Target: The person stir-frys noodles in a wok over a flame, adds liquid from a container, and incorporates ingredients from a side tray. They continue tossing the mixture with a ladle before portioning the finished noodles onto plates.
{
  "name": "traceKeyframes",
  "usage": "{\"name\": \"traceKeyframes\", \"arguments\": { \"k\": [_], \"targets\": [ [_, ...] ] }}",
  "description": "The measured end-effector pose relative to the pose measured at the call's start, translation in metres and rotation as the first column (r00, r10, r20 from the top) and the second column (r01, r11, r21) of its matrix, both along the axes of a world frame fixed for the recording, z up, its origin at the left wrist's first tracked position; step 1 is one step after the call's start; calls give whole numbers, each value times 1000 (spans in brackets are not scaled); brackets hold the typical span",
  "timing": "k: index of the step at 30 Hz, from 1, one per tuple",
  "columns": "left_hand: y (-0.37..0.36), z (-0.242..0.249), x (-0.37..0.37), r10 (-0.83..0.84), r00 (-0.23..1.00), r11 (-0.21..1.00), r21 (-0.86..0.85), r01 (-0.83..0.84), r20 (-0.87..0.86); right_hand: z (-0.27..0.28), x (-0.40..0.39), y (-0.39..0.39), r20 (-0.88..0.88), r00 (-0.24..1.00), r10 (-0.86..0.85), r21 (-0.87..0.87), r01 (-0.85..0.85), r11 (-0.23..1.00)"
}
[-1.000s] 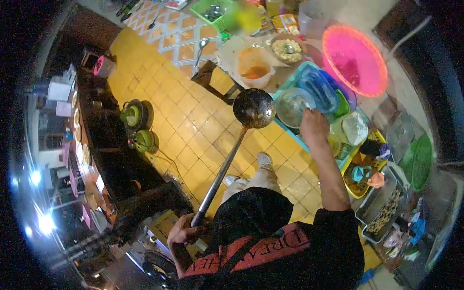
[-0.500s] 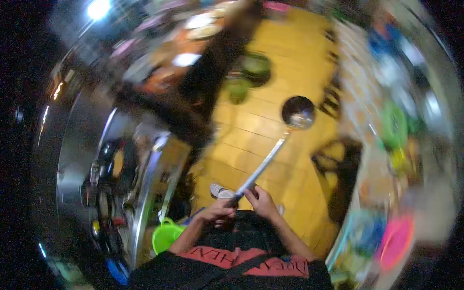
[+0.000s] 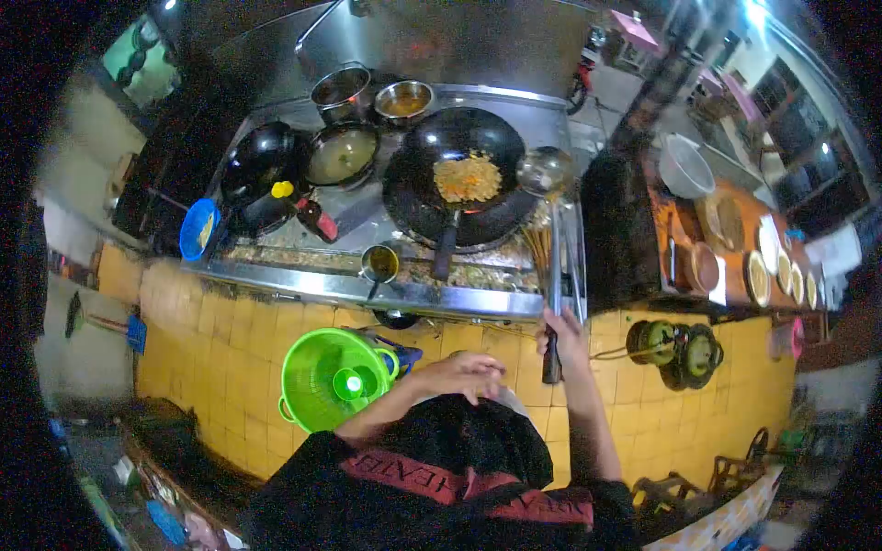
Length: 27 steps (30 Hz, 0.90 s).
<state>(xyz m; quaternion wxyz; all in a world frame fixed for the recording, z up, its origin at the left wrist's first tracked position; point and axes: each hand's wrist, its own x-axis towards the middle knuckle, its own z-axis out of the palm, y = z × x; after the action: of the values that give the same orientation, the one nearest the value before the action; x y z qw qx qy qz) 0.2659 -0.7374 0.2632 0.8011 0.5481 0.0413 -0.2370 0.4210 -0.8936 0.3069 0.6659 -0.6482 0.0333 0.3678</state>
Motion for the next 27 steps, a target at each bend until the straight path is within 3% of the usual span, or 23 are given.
{"name": "traceKeyframes", "arguments": {
  "k": [1, 3, 4, 5, 6, 7, 8, 11, 12, 14, 15, 16, 18, 19, 21, 22, 23, 24, 25, 26, 27],
  "targets": [
    [18, -2, -6, 103, 987, 995, 25, -101, -125, -11, 29, 20, -24, 997, 79, -28, -80, 996],
    [45, 2, -22, 342, 938, 900, 305, -313, -49, -55, 79, 57, 140, 959, 245, -71, -237, 969],
    [55, -13, -34, 451, 892, 827, 391, -405, -29, -75, 94, 77, 138, 954, 265, -73, -257, 964],
    [64, -33, -46, 549, 836, 735, 475, -484, 3, -93, 108, 98, 739, 536, 409, -398, -143, 906],
    [74, -47, -58, 558, 830, 728, 478, -491, 4, -109, 116, 111, 820, -192, 539, -511, 178, 841],
    [82, -59, -71, 602, 798, 704, 472, -530, -2, -125, 115, 116, 822, -189, 537, -511, 171, 842],
    [88, -61, -75, 644, 765, 677, 468, -568, -2, -131, 109, 120, 669, -98, 736, -724, 133, 676],
    [94, -71, -71, 716, 686, 647, 493, -582, -130, -121, 127, 111, 365, -66, 929, -931, -2, 366],
    [98, -90, -67, 697, 703, 682, 433, -590, -140, -93, 138, 101, 307, 21, 951, -950, -58, 308],
    [99, -79, -40, 706, 686, 680, 440, -586, -177, -13, 128, 88, 319, 85, 944, -939, -108, 327],
    [101, -76, -21, 721, 661, 673, 437, -596, -209, 22, 117, 84, 394, 59, 917, -913, -94, 398],
    [105, -80, -4, 718, 687, 660, 426, -619, -115, 24, 118, 79, 399, 71, 914, -910, -92, 404],
    [111, -87, 40, 663, 745, 373, 826, -422, 81, 23, 123, 66, 230, 75, 970, -970, -59, 234],
    [121, -143, 60, 648, 756, 323, 864, -385, 94, 12, 119, 68, 218, 83, 972, -972, -68, 224],
    [143, -182, 94, 625, 774, 577, 729, -368, -104, -34, 101, 94, 260, 209, 943, -958, -70, 279],
    [153, -168, 111, 548, 784, 798, 463, -385, -292, -63, 95, 116, 242, 247, 938, -963, -53, 263],
    [153, -164, 115, 548, 783, 797, 468, -382, -295, -67, 97, 123, 235, 267, 934, -965, -50, 257],
    [153, -159, 119, 550, 745, 828, 129, -546, -377, -71, 99, 129, 228, 287, 930, -967, -47, 251],
    [148, -154, 123, 522, 720, 717, -221, -661, -458, -65, 115, 116, 235, 146, 961, -957, -139, 255],
    [124, -113, 130, 604, 579, 618, -137, -774, -548, -34, 131, 104, 230, 164, 959, -938, -224, 263],
    [113, -147, 145, 642, 509, 612, -16, -791, -574, -3, 147, 91, 221, 184, 958, -913, -307, 270]
  ]
}}
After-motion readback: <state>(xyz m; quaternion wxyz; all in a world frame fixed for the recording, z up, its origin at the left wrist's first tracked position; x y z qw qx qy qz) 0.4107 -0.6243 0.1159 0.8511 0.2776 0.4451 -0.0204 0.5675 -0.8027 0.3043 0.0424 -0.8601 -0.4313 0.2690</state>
